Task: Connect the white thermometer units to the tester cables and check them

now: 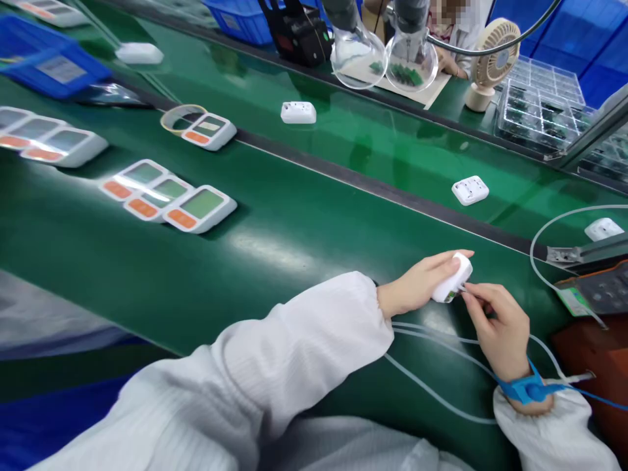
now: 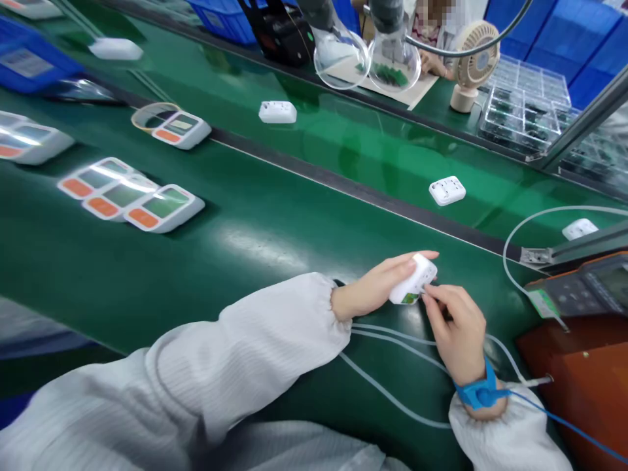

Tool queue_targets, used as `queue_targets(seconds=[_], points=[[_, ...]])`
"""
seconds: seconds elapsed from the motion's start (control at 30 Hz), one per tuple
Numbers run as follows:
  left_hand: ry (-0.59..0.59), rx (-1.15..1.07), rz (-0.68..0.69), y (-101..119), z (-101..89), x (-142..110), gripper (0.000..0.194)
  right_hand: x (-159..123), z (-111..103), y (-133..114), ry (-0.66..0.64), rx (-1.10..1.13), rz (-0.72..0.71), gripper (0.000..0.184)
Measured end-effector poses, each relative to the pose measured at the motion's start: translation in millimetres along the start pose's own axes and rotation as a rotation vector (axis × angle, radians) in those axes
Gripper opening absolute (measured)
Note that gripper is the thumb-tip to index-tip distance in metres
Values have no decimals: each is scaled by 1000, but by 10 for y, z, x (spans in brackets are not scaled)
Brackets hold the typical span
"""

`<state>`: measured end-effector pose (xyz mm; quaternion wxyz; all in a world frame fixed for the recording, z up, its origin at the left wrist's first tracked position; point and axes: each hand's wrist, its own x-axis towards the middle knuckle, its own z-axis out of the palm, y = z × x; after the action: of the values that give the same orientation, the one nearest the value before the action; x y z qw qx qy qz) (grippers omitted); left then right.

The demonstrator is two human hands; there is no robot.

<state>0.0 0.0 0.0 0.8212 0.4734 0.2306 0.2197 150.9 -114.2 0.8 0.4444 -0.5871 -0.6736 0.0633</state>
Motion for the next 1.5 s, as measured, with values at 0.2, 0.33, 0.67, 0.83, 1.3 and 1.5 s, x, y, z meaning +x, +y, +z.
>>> queue_targets(seconds=[0.2,0.33,0.67,0.83,1.3,1.5], points=[[-35,107,28,4,34,-40,75,10,-28,-68,50,24,11,7],[-42,131,44,0,38,-52,77,14,-22,-66,63,20,47,8],[-40,208,63,15,48,-66,68,-5,-28,-54,37,70,54,7],[-50,323,92,25,52,-92,62,-27,-24,-17,17,108,90,7],[-72,426,125,38,60,-107,61,-28,-19,-39,6,84,137,19],[-88,444,135,42,62,-112,60,-23,-20,-35,0,126,124,13]])
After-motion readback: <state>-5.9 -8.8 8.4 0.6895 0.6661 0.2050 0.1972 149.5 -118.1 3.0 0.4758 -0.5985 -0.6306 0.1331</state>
